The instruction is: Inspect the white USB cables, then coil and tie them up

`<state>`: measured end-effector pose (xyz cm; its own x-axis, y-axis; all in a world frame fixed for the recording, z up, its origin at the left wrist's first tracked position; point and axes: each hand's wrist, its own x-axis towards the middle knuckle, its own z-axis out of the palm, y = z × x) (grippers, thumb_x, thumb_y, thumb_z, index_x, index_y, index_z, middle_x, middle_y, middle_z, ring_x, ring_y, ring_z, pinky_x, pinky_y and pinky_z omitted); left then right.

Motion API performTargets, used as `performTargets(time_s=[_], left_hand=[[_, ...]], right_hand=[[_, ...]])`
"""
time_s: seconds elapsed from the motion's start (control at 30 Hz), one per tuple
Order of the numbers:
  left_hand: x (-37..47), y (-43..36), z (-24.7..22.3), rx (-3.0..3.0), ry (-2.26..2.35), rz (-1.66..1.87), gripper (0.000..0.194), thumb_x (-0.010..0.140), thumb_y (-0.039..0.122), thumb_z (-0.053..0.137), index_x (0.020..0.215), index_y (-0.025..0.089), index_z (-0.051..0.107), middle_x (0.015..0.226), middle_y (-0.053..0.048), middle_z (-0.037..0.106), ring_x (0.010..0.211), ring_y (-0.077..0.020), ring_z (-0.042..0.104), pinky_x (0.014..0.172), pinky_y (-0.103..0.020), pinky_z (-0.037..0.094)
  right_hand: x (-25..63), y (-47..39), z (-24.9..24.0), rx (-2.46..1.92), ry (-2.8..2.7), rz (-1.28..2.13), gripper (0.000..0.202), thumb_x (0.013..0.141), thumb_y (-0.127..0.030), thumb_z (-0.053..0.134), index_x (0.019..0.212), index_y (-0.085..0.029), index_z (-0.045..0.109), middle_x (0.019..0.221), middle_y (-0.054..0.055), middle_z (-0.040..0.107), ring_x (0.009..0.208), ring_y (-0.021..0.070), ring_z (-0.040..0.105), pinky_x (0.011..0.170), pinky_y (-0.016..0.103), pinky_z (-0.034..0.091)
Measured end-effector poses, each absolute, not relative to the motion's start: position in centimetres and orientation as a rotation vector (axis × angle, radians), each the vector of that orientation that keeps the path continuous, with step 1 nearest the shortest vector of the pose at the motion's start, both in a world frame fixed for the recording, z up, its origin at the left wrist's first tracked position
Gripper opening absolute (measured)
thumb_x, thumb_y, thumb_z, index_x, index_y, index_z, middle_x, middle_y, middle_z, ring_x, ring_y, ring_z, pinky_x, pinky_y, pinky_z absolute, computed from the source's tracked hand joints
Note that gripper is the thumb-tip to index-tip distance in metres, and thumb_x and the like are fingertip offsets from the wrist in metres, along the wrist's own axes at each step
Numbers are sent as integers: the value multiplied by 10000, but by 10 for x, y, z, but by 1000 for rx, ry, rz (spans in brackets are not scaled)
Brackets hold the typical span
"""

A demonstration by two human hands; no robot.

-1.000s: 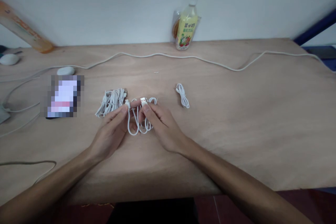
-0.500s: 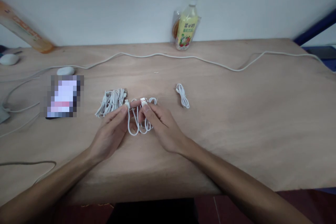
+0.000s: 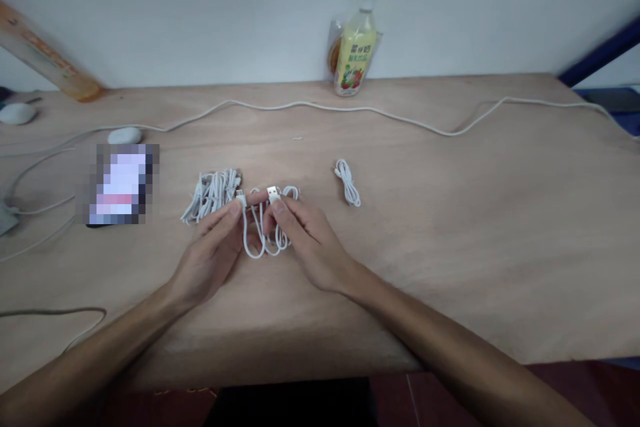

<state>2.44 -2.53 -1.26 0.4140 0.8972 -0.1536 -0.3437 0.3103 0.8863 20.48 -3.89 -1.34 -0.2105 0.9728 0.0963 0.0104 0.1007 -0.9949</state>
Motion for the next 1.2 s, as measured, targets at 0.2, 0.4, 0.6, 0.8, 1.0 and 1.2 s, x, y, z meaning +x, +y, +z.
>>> performTargets(time_s=[0.2, 0.4, 0.6, 0.8, 1.0, 1.2], left_hand=[[25, -25, -13, 901, 746, 938, 462, 1012, 553, 755, 1290, 197, 851, 993, -117, 809, 929, -272, 759, 832, -394, 619], [25, -25, -13, 899, 748, 935, 475, 1023, 554, 737, 1307, 187, 840, 999, -123, 806, 941, -280, 759, 827, -396, 616], [25, -25, -12, 909, 749, 932, 458, 1031, 547, 729, 1300, 195, 845, 1009, -117, 808, 933, -268, 757, 856, -402, 614], [25, -24, -14, 913, 739, 930, 479, 1020, 563, 740, 1303, 191, 845, 1013, -120, 807, 919, -261, 756, 859, -400, 614], [24, -25, -14, 921, 738, 929, 476, 1029, 565, 725, 1306, 197, 845, 1005, -114, 805, 911, -256, 756, 846, -390, 614], [24, -25, -14, 916, 746, 936, 470, 1028, 547, 737, 1321, 194, 836, 1013, -114, 807, 919, -258, 755, 834, -387, 616]], right_hand=[[204, -39, -14, -1030, -1422, 1259, 543, 1124, -647, 496, 793, -243, 644, 799, 5, 644, 748, 184, 566, 760, 345, 467], [204, -39, -13, -1022, -1414, 1283, 523, 1128, -625, 500, 796, -243, 632, 786, -2, 636, 736, 179, 564, 740, 340, 454], [204, -39, -13, -1003, -1405, 1283, 503, 1134, -590, 509, 795, -239, 630, 785, -7, 632, 741, 172, 566, 742, 334, 449], [203, -38, -14, -978, -1401, 1294, 492, 1139, -567, 509, 801, -233, 637, 774, -11, 640, 722, 161, 574, 714, 319, 447], [203, -38, -12, -975, -1394, 1293, 493, 1135, -571, 518, 802, -230, 641, 774, -12, 640, 727, 156, 583, 719, 313, 454], [203, -38, -12, -975, -1383, 1313, 515, 1120, -619, 525, 800, -232, 640, 772, -9, 640, 729, 161, 586, 730, 318, 472]])
